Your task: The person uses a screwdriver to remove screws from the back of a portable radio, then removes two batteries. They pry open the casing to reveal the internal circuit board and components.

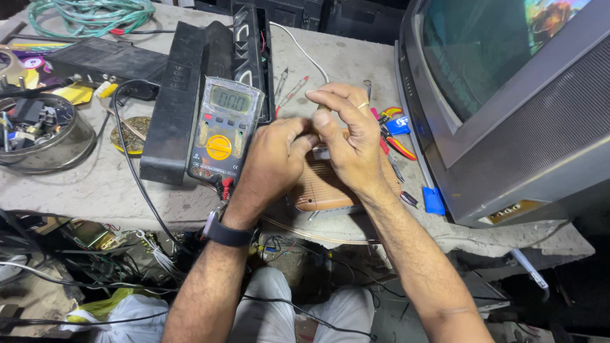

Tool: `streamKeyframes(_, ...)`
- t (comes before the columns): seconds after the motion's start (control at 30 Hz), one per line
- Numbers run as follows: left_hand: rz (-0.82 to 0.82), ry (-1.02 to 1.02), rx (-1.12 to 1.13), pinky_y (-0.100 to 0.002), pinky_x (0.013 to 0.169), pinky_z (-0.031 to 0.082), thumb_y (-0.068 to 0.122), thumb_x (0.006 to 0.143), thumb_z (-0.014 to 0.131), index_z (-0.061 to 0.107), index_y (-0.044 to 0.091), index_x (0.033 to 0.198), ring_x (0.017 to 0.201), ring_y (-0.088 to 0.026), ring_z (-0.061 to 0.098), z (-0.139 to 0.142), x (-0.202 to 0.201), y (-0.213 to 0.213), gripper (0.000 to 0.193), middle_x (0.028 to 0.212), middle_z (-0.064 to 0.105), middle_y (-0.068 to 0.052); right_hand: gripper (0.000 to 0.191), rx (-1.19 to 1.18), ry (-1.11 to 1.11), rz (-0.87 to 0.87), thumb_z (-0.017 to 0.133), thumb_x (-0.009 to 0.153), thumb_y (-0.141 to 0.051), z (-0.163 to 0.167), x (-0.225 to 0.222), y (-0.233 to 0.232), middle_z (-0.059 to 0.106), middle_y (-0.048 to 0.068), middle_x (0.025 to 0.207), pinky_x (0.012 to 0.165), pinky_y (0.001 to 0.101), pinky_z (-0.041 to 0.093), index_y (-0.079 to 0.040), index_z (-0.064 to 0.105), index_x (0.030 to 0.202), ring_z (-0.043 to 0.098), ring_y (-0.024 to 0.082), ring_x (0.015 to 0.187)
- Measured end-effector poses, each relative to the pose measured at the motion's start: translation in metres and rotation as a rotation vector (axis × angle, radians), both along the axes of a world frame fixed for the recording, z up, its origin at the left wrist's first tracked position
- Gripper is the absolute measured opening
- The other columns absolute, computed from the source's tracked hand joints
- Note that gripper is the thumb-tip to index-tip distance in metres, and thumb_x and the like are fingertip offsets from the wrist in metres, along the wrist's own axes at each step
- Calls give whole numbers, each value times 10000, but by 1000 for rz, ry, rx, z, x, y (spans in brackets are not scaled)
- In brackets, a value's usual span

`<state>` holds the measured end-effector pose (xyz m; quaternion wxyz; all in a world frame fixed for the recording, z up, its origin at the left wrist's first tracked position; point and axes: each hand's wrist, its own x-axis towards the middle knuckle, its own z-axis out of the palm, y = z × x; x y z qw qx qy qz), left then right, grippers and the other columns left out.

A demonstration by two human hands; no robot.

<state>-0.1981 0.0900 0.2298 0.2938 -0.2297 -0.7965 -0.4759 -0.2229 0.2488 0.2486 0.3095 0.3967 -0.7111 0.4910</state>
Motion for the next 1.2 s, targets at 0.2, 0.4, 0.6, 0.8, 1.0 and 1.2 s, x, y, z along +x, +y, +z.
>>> streamKeyframes(0.2,-41,-100,229,-420,788,625,148,826,718,629,-6,1033,919,-331,770,-5,8,0,273,1000,733,-169,241,-245,-404,171,654,994,-180,-4,10,-13,678,61,1121,870,270,543,-77,689,1210,640,126,1014)
streamKeyframes(0.4,153,96,-31,-502,828,531,145,932,712,691,39,1045,968,-403,692,-6,13,-3,157,1005,738,-182,240,-49,16,30,658,1063,-146,-10,11,-12,622,103,1186,1010,280,504,-38,677,1277,595,158,1128)
streamKeyframes(0.6,-4,107,108,-482,815,532,179,959,711,660,4,1174,976,-400,676,-8,18,-7,282,1049,711,-205,233,-212,-286,130,648,1056,-162,-14,10,-15,695,59,1136,950,276,538,-59,698,1259,651,129,1075)
streamKeyframes(0.8,96,-122,118,-404,731,571,245,897,751,693,45,1029,830,-266,746,-4,14,-7,246,916,751,-128,217,-88,-15,67,678,1087,-148,-14,10,-13,629,102,1182,1009,275,486,-22,688,1262,580,145,1116)
streamKeyframes(1.0,-78,-65,216,-404,789,541,219,870,729,604,52,1261,822,-247,654,5,17,-7,443,980,679,-121,282,-289,-413,206,629,1049,-211,-16,8,-12,675,91,1219,945,303,571,-79,682,1293,660,160,1128)
streamKeyframes(1.2,190,-116,-8,-439,725,515,253,812,823,743,50,944,835,-283,665,12,11,-4,255,853,769,-106,278,-44,-8,-74,698,1070,-145,-17,5,-6,619,117,1217,988,278,500,-26,704,1322,592,180,1129)
